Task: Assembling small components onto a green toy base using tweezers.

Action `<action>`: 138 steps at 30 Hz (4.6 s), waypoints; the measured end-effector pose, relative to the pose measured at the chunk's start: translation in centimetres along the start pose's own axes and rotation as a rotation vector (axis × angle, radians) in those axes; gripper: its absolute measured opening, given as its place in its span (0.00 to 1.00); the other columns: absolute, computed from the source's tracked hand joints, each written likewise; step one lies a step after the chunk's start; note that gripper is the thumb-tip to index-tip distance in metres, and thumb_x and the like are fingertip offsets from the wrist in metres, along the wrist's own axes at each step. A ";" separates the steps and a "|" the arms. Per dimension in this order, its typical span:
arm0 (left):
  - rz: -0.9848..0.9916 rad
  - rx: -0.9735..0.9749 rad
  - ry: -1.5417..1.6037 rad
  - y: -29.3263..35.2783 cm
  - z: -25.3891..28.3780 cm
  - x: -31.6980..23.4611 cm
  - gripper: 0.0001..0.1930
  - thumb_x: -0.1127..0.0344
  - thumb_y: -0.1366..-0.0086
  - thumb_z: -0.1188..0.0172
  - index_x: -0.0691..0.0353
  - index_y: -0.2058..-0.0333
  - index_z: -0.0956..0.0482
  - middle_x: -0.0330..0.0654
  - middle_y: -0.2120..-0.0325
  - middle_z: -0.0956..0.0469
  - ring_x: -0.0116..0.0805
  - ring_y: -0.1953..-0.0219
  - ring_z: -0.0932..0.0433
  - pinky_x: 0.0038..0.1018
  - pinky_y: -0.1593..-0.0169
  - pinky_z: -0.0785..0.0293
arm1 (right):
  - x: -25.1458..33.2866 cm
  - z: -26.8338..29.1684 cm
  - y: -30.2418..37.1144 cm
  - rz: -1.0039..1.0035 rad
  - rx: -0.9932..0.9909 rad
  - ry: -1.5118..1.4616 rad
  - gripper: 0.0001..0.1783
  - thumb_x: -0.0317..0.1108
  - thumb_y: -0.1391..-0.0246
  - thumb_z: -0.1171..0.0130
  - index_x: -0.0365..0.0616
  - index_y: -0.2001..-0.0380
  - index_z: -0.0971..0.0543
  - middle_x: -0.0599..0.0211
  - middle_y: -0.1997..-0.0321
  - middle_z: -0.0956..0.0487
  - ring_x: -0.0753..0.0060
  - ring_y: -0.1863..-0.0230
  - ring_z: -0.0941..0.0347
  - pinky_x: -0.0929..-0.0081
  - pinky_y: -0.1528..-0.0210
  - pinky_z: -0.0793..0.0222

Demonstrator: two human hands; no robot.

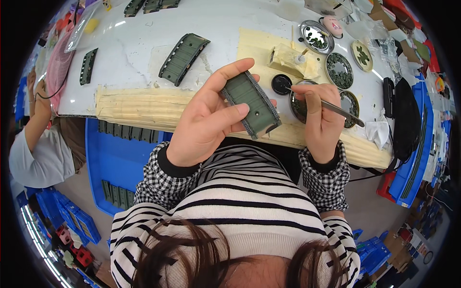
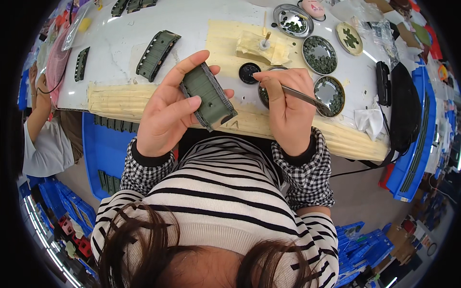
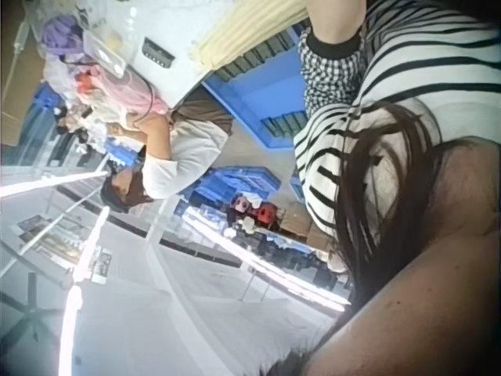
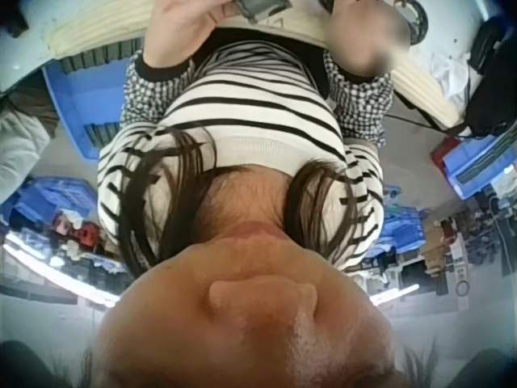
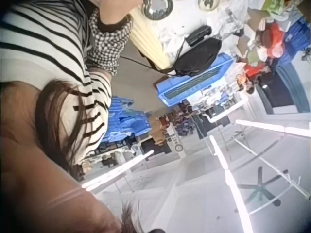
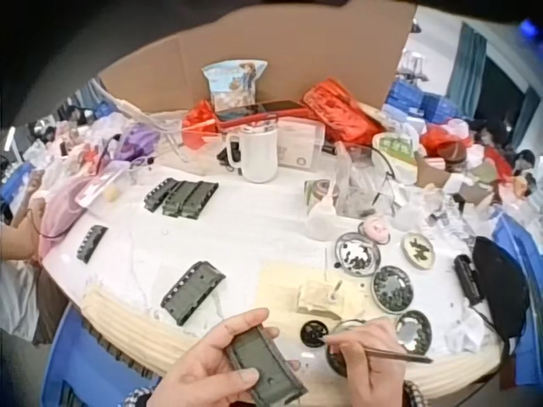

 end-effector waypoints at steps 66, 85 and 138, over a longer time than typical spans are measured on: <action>-0.149 -0.126 0.074 -0.4 -0.4 0.6 0.29 0.74 0.32 0.56 0.60 0.33 0.50 0.47 0.41 0.37 0.48 0.39 0.33 0.37 0.44 0.26 | 5.2 0.5 1.9 0.266 0.260 -0.196 0.18 0.24 0.52 0.38 0.35 0.55 0.22 0.50 0.53 0.23 0.55 0.53 0.23 0.67 0.52 0.25; -0.124 -0.106 0.052 -0.6 -0.7 0.3 0.29 0.73 0.31 0.58 0.60 0.33 0.52 0.49 0.41 0.38 0.48 0.39 0.34 0.37 0.42 0.27 | 5.4 1.0 1.6 0.269 0.249 -0.222 0.19 0.31 0.51 0.37 0.35 0.55 0.22 0.51 0.55 0.22 0.57 0.54 0.22 0.67 0.53 0.25; -0.146 -0.090 0.350 -1.0 -3.1 0.5 0.31 0.56 0.28 0.52 0.47 0.34 0.59 0.41 0.47 0.33 0.31 0.48 0.27 0.34 0.46 0.25 | 7.2 2.7 0.5 0.237 0.006 -0.194 0.17 0.42 0.38 0.47 0.39 0.58 0.20 0.56 0.57 0.21 0.58 0.55 0.22 0.72 0.54 0.27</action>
Point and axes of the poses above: each hand's wrist, its own y-axis away from the middle knuckle, its own z-axis out of the back of the hand, x = y × z, the point moved 2 cm from there along -y, towards the middle knuckle
